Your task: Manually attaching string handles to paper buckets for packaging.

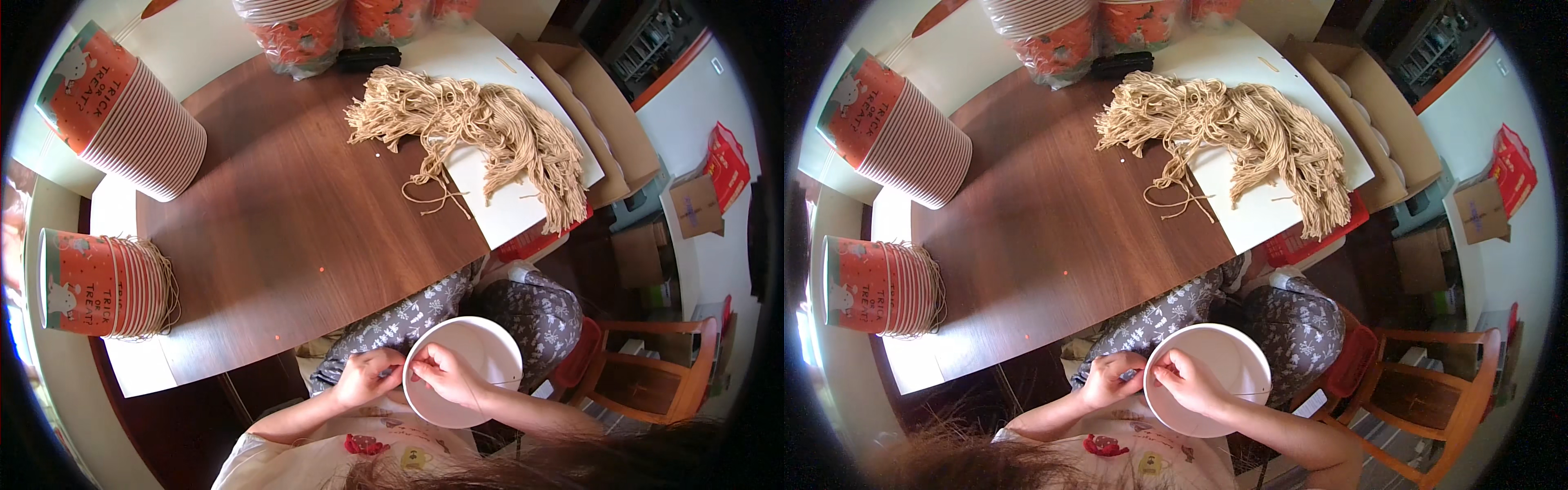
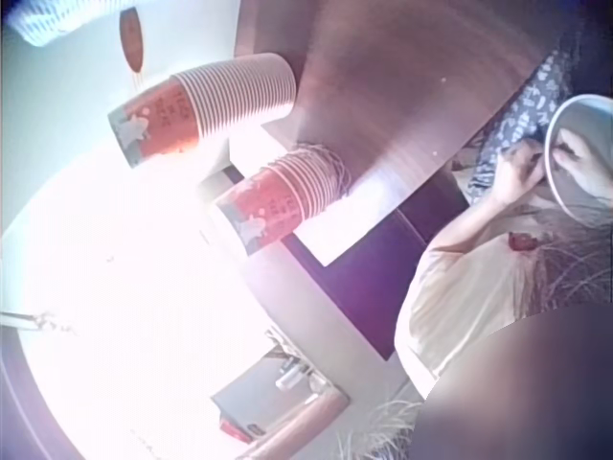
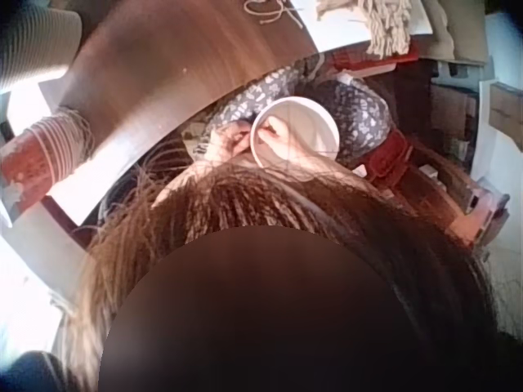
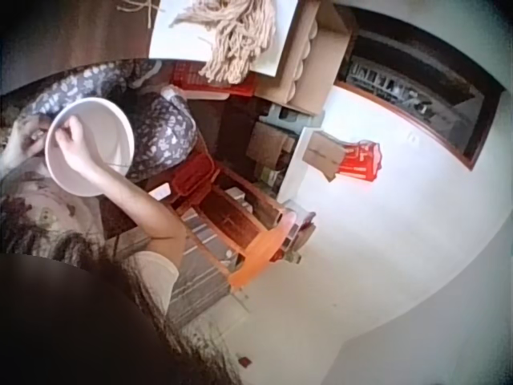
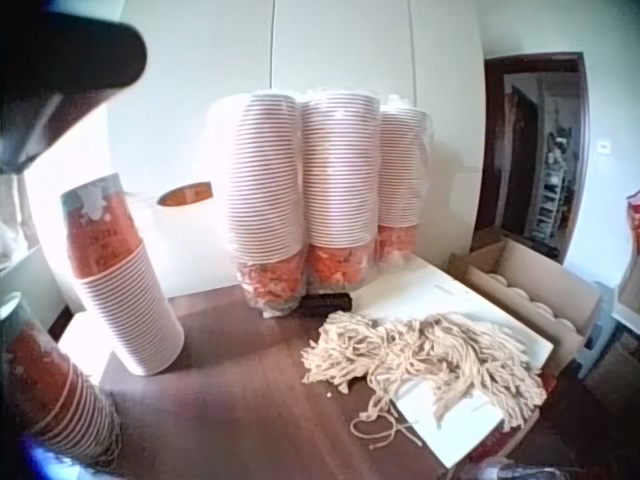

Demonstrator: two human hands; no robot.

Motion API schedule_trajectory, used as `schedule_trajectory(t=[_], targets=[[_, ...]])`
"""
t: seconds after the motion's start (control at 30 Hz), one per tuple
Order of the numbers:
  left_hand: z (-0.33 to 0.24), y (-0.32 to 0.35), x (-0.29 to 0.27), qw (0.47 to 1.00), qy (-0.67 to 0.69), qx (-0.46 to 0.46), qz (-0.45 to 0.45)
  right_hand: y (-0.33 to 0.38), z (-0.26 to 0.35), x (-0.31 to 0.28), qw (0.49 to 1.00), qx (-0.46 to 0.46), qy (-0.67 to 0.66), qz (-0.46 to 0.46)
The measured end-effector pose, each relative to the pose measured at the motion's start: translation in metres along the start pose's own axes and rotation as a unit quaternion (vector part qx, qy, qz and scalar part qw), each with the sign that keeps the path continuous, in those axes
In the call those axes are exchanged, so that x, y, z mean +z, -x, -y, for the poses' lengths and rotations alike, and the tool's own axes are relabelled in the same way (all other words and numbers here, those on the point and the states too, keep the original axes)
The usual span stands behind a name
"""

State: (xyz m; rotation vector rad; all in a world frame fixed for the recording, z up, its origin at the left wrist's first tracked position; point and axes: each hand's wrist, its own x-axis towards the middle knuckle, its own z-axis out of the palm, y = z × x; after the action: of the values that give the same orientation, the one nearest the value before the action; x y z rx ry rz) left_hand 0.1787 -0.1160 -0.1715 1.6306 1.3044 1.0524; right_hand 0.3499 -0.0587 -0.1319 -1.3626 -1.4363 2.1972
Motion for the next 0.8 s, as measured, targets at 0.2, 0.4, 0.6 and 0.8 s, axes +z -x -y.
schedule_trajectory(t=[0.2, 0.4, 0.6, 0.8], targets=[[0.000, -0.002, 0.000, 0.998, 0.024, -0.048, 0.012, 0.004, -0.001, -0.010, 0.993, -0.058, 0.103, 0.011], [0.011, 0.003, -0.009, 0.958, 0.255, -0.130, 0.010, 0.019, 0.031, -0.020, 0.908, -0.138, 0.395, -0.015], [0.008, -0.007, -0.017, 0.871, 0.485, -0.078, 0.007, 0.026, 0.040, -0.026, 0.855, -0.227, 0.463, -0.051], [-0.024, -0.035, -0.033, 0.972, 0.229, 0.033, 0.031, 0.021, 0.053, -0.011, 0.878, -0.251, 0.401, -0.069]])
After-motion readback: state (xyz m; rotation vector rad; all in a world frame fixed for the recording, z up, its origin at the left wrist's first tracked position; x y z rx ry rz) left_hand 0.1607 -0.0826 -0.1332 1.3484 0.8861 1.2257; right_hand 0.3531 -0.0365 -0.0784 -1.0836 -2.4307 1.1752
